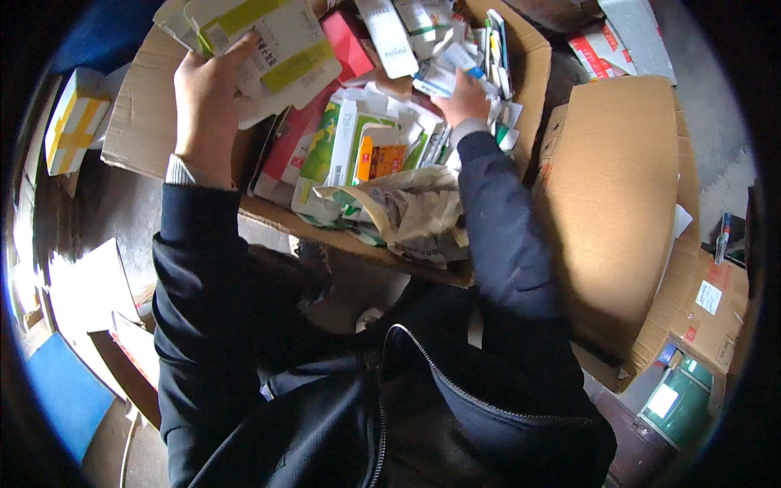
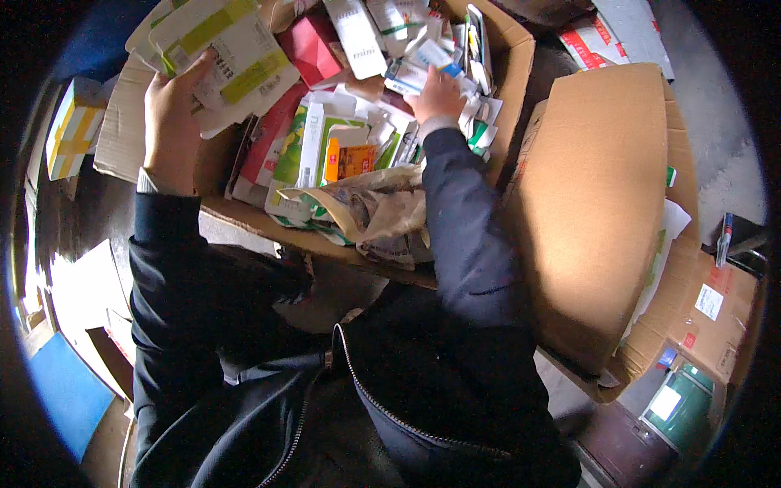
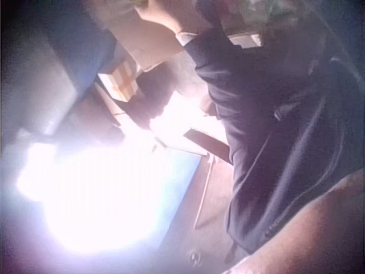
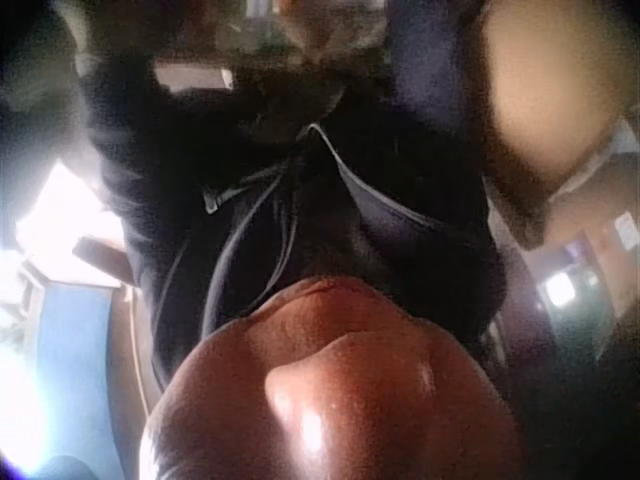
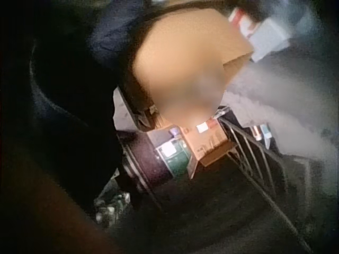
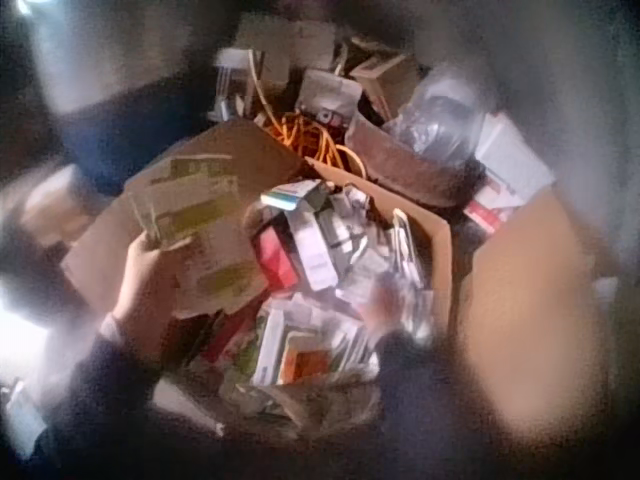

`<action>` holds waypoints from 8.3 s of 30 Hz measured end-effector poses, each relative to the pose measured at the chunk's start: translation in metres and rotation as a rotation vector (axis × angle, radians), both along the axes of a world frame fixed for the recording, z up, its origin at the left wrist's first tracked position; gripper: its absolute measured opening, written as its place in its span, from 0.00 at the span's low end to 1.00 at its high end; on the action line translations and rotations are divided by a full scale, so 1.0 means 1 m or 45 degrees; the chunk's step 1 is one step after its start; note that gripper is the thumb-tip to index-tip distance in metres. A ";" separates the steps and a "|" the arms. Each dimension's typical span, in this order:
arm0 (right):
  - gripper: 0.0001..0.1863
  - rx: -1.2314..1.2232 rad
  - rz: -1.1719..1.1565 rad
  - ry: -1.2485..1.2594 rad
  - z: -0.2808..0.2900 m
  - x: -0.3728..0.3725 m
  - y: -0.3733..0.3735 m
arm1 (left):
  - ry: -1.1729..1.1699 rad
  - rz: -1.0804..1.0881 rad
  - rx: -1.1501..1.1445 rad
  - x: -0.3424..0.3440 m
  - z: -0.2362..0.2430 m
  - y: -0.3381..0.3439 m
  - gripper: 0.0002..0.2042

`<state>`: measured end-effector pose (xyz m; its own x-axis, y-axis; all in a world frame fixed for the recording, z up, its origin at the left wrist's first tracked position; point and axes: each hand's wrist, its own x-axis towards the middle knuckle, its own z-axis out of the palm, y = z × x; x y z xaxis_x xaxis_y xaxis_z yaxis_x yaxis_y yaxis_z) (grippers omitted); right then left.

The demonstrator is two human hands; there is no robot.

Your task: The person opens and closes cardboard boxes, then sorts through small paper and cardboard items inside, picking them up, briefly inspecting them, and placing them back into the boxes. The person also moves a red plastic bag and shifts boxes around the floor.

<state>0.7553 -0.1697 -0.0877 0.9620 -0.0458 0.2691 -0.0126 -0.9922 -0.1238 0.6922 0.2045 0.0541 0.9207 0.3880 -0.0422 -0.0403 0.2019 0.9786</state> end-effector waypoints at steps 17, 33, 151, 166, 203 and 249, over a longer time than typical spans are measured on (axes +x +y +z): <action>0.25 0.227 0.255 0.110 -0.008 0.042 -0.068 | 0.116 0.073 -0.092 0.000 0.018 -0.009 0.16; 0.20 2.406 0.079 -0.443 0.085 -0.088 -0.020 | 0.242 -0.305 -0.125 -0.003 0.001 -0.055 0.15; 0.44 0.171 0.257 0.202 0.023 0.075 0.139 | -0.090 -0.099 -0.252 -0.003 0.035 0.002 0.22; 0.15 2.218 0.257 0.220 0.084 -0.067 0.041 | 0.104 -0.486 -0.445 -0.019 0.037 -0.023 0.18; 0.12 1.073 0.544 0.058 0.217 -0.088 0.056 | -0.534 -0.973 1.083 -0.041 0.032 -0.072 0.18; 0.26 2.519 0.794 1.013 0.104 0.065 0.095 | -0.262 -0.964 1.450 -0.044 0.040 -0.021 0.18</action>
